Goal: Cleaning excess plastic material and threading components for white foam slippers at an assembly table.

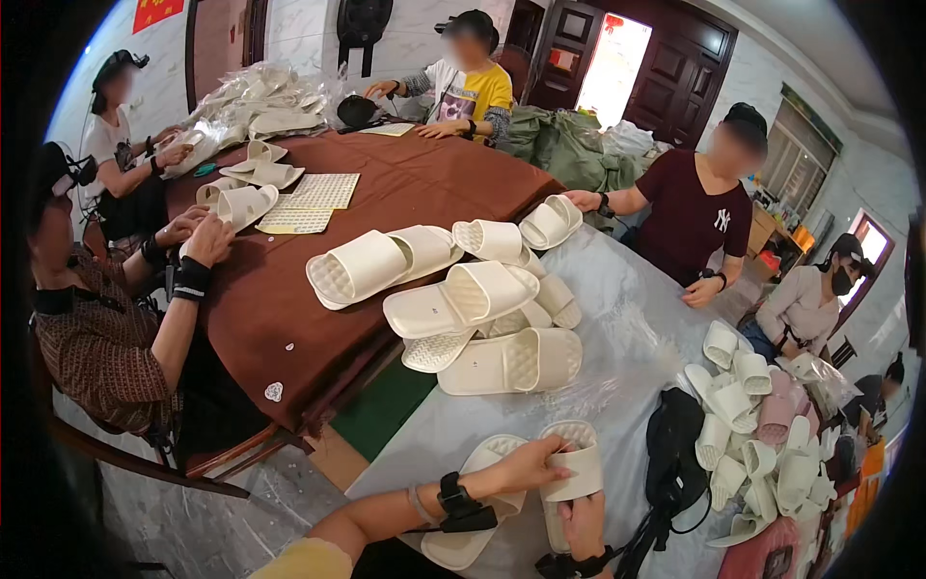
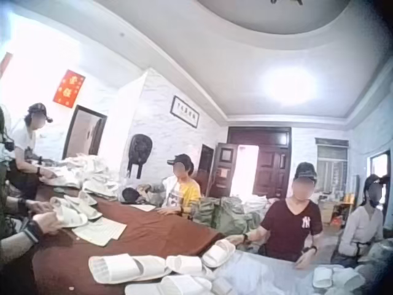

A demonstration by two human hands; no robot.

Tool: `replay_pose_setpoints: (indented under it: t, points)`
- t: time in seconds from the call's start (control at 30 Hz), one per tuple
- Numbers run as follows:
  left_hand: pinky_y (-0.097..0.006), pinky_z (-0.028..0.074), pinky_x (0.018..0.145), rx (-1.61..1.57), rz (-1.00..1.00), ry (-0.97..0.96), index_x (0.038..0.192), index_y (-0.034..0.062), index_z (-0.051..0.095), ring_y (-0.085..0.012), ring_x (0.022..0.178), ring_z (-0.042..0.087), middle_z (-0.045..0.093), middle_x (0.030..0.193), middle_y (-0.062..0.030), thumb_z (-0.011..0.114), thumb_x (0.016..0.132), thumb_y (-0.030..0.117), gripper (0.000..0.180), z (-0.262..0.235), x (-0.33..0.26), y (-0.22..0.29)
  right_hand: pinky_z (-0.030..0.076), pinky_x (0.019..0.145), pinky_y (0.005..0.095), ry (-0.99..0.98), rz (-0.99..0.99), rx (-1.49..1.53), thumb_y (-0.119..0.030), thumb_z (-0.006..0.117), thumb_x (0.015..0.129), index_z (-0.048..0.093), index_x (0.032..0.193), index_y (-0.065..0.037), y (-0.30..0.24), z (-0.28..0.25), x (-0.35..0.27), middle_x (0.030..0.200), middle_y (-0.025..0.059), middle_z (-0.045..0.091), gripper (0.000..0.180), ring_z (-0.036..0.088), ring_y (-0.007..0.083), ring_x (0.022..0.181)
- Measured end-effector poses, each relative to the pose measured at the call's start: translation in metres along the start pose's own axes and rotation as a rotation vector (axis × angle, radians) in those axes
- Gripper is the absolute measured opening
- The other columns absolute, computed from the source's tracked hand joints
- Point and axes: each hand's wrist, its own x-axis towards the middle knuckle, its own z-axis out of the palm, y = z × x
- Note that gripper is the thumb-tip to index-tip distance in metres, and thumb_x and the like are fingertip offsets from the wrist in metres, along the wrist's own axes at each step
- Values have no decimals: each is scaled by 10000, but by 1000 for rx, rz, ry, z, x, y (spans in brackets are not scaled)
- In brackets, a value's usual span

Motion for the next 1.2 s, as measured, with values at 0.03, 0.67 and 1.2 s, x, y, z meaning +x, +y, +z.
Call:
replay_pose_setpoints:
  t: [0.03,0.67,1.2]
  points:
    - [-311,434,804,-10,32,1,1147,15,459,-252,954,554,545,1119,-143,605,817,270,442,0,0,1,307,396,189,-13,-18,-18,-55,432,853,503,1031,-9,2,-4,1,698,12,502,197,400,58,466]
    - [-253,422,713,-56,-150,-117,1055,1,582,-106,784,533,626,870,-52,572,839,338,400,-16,-9,22,308,383,201,-21,-34,-84,-24,421,850,537,914,-2,10,-8,6,668,30,516,134,428,68,459]
    - [-223,414,633,16,-173,-102,1022,11,575,-77,738,505,591,821,-15,585,832,318,361,-18,-10,33,466,535,242,-81,-126,-484,-10,485,819,554,960,57,-11,-12,3,746,74,620,171,597,110,637]
